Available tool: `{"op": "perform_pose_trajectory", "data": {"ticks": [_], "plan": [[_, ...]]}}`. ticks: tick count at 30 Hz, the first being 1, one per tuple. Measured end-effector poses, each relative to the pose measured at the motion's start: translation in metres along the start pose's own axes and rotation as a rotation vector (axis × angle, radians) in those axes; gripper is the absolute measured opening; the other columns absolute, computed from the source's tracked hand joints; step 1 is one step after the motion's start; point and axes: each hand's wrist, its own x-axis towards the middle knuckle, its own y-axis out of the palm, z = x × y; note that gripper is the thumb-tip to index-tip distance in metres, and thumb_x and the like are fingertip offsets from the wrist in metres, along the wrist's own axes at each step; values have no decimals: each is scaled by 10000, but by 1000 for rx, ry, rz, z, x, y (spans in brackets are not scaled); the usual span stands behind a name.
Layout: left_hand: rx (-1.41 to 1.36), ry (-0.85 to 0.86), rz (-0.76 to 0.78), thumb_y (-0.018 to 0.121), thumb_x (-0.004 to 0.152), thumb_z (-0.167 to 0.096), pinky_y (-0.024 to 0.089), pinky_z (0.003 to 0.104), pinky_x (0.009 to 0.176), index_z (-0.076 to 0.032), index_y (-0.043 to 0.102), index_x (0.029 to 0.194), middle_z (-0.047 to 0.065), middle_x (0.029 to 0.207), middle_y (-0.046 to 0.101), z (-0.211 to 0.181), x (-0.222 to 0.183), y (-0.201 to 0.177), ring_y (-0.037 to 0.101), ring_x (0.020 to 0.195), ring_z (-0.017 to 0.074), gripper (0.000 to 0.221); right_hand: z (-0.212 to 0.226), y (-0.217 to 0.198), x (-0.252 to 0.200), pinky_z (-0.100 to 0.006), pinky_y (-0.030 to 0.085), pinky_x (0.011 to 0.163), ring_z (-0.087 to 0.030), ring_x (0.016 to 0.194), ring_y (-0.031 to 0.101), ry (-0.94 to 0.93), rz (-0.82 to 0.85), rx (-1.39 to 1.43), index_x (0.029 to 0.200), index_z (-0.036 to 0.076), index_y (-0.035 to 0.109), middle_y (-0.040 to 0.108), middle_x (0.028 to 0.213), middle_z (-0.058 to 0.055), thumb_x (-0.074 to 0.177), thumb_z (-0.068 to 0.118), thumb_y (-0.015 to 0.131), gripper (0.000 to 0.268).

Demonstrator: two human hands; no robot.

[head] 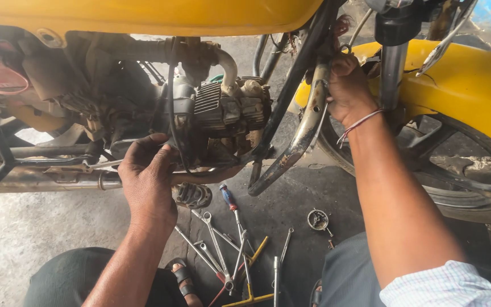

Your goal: The recorder is repairing a yellow motorcycle.

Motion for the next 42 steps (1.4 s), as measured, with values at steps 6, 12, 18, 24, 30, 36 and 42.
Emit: {"op": "perform_pose_trajectory", "data": {"ticks": [6, 12, 18, 24, 30, 36, 42], "plan": [[-15, 60, 24, 634, 937, 23, 560, 265, 795, 42, 650, 1111, 72, 976, 691, 13, 7, -7, 673, 874, 127, 175, 13, 21, -16, -283, 552, 682, -96, 792, 659, 13, 56, 25, 1004, 152, 713, 691, 878, 42, 902, 298, 759, 184], [-14, 54, -12, 638, 926, 34, 547, 256, 744, 38, 660, 1097, 61, 955, 679, 14, 14, -10, 665, 835, 132, 172, -22, 0, -22, -309, 590, 693, -162, 779, 675, -79, -41, 100, 996, 110, 682, 682, 852, -32, 972, 215, 628, 120], [-70, 4, 94, 625, 965, 43, 542, 267, 732, 21, 654, 1089, 90, 950, 682, 3, 5, -4, 653, 815, 143, 129, -194, -76, -136, -369, 504, 576, -222, 713, 651, 380, -221, -530, 1006, 72, 634, 696, 838, -101, 766, 108, 691, 249], [-98, -80, 178, 625, 965, 37, 593, 283, 791, 17, 645, 1090, 77, 958, 664, 21, 3, 10, 669, 859, 137, 128, -531, -240, -350, -454, 604, 718, -314, 842, 726, 704, -436, -861, 1148, -55, 626, 721, 990, -218, 761, 172, 808, 484], [-19, -232, 289, 610, 917, -6, 654, 352, 774, 15, 648, 1030, 104, 937, 700, 28, -5, 48, 726, 825, 202, 121, -449, -236, -311, -460, 549, 721, -324, 863, 706, 674, -484, -1129, 979, -28, 745, 741, 940, -201, 1015, 332, 693, 365], [305, -190, 331, 683, 909, -40, 508, 333, 779, 4, 696, 1075, 103, 1009, 689, 75, -5, 58, 641, 899, 171, 172, -229, -88, -172, -290, 306, 415, -108, 452, 449, 151, -513, -273, 688, 88, 569, 521, 579, 8, 970, 223, 705, 342], [517, -480, 106, 674, 868, -122, 518, 358, 766, -93, 641, 1082, 39, 993, 684, 111, -10, 66, 627, 953, 158, 218, -113, -14, -147, -342, 468, 714, -118, 699, 527, -147, -639, 651, 875, 108, 596, 582, 798, 3, 1015, 344, 630, 277]]}}
